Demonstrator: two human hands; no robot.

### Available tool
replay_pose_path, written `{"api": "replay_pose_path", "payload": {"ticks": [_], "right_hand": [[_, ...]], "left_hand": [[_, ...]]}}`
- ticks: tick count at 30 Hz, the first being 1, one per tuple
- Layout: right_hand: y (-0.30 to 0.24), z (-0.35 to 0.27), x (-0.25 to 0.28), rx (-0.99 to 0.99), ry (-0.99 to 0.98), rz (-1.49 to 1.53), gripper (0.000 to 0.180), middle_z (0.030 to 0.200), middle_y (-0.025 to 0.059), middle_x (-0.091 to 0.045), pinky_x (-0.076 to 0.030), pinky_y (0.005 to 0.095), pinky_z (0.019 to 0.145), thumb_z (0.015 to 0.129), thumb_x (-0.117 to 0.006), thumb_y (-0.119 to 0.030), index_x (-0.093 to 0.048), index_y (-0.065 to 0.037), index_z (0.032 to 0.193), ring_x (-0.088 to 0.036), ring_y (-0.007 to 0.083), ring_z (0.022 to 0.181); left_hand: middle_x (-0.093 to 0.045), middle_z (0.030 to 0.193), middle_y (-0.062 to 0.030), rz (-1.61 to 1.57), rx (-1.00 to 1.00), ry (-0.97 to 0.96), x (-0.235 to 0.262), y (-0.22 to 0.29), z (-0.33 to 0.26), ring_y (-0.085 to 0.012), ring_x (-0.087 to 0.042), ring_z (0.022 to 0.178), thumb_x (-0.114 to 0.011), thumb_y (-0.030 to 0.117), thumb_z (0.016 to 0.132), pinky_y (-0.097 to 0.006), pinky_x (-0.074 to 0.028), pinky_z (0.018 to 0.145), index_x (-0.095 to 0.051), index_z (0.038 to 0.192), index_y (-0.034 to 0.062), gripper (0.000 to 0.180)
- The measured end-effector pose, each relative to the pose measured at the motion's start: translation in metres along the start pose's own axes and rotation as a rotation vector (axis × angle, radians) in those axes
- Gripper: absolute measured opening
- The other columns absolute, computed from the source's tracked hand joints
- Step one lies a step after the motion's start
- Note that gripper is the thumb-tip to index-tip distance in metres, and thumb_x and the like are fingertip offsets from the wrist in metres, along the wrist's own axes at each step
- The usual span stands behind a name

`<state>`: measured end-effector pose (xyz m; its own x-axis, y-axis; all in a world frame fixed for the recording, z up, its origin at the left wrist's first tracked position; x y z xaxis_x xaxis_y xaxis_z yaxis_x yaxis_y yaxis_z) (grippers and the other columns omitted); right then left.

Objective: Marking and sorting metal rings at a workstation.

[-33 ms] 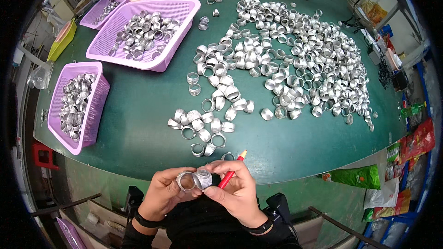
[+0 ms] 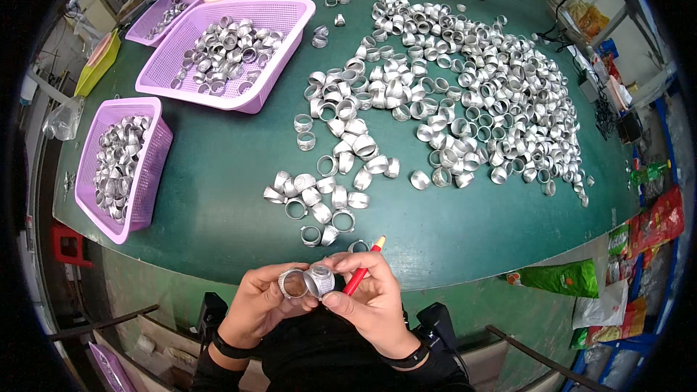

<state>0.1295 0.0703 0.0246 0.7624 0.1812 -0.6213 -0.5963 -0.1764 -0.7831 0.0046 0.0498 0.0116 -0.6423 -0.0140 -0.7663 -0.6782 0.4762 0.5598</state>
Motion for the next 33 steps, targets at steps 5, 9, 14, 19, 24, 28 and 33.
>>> {"api": "replay_pose_path", "payload": {"ticks": [5, 9, 14, 19, 24, 28, 33], "right_hand": [[-0.004, 0.002, -0.001, 0.077, -0.027, -0.066, 0.036, 0.104, 0.0152, -0.049, -0.040, 0.0373, 0.086, 0.072, -0.062, 0.004, -0.042, -0.002, 0.101, -0.049, 0.0252, 0.102], [-0.016, -0.002, -0.008, 0.172, -0.019, -0.366, 0.036, 0.106, 0.0173, -0.049, -0.045, 0.0367, 0.083, 0.071, -0.060, 0.008, -0.042, 0.000, 0.101, -0.051, 0.0272, 0.101], [-0.025, -0.001, -0.007, 0.286, -0.015, -0.728, 0.034, 0.100, 0.0170, -0.055, -0.046, 0.0328, 0.078, 0.066, -0.065, 0.006, -0.047, -0.001, 0.094, -0.056, 0.0250, 0.094], [-0.032, 0.000, -0.022, 0.372, -0.145, -1.031, 0.036, 0.097, 0.0135, -0.059, -0.043, 0.0332, 0.076, 0.064, -0.068, 0.002, -0.050, -0.001, 0.094, -0.057, 0.0252, 0.087], [-0.033, 0.001, -0.023, 0.386, -0.128, -1.035, 0.036, 0.095, 0.0138, -0.059, -0.043, 0.0333, 0.075, 0.063, -0.068, 0.003, -0.050, -0.001, 0.094, -0.058, 0.0255, 0.085], [-0.037, -0.001, -0.020, 0.335, -0.182, -0.880, 0.041, 0.093, 0.0178, -0.059, -0.048, 0.0343, 0.074, 0.062, -0.070, 0.004, -0.046, 0.000, 0.095, -0.059, 0.0261, 0.087], [-0.051, -0.009, 0.016, 0.225, 0.085, -0.558, 0.024, 0.073, 0.0206, -0.060, -0.050, 0.0277, 0.055, 0.080, -0.058, -0.010, -0.036, -0.001, 0.079, -0.062, 0.0205, 0.071]], "left_hand": [[-0.056, 0.098, -0.0147, 0.013, -0.031, 0.013, -0.003, 0.002, -0.002, -0.0209, -0.056, 0.089, -0.058, 0.011, 0.078, -0.032, -0.047, 0.078, -0.044, 0.114, -0.0058, 0.041], [-0.050, 0.107, -0.0136, 0.518, -0.446, 0.088, -0.008, 0.021, -0.006, -0.0201, -0.054, 0.096, -0.057, -0.007, 0.074, -0.028, -0.046, 0.080, -0.048, 0.110, -0.0062, 0.036], [-0.049, 0.095, -0.0113, 0.879, -0.510, 0.197, -0.012, 0.031, -0.012, -0.0158, -0.051, 0.087, -0.067, -0.006, 0.062, -0.025, -0.043, 0.074, -0.055, 0.100, -0.0054, 0.040], [-0.048, 0.090, -0.0077, 1.055, -0.512, 0.216, -0.010, 0.030, -0.012, -0.0125, -0.048, 0.078, -0.068, -0.006, 0.060, -0.023, -0.041, 0.066, -0.058, 0.098, -0.0026, 0.040], [-0.049, 0.092, -0.0089, 0.697, -0.413, 0.165, -0.003, 0.024, -0.004, -0.0129, -0.050, 0.076, -0.064, -0.005, 0.065, -0.021, -0.043, 0.063, -0.056, 0.099, -0.0016, 0.035], [-0.048, 0.093, -0.0121, -0.230, 0.128, 0.071, -0.011, 0.001, 0.002, -0.0139, -0.052, 0.071, -0.053, 0.009, 0.081, -0.019, -0.042, 0.052, -0.050, 0.102, -0.0011, 0.023], [-0.052, 0.081, -0.0075, -0.123, 0.357, 0.015, 0.001, -0.012, -0.014, -0.0081, -0.047, 0.058, -0.051, 0.015, 0.084, -0.015, -0.031, 0.040, -0.051, 0.090, 0.0018, 0.015]]}}
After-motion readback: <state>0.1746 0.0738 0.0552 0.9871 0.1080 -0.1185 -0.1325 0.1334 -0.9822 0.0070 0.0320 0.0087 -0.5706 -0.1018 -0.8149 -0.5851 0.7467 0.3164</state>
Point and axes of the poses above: each hand's wrist, its own z-axis towards the middle knuckle, its own x-axis out of the back of the hand, y = z × x, the point moved 6 cm from there along z, towards the middle knuckle
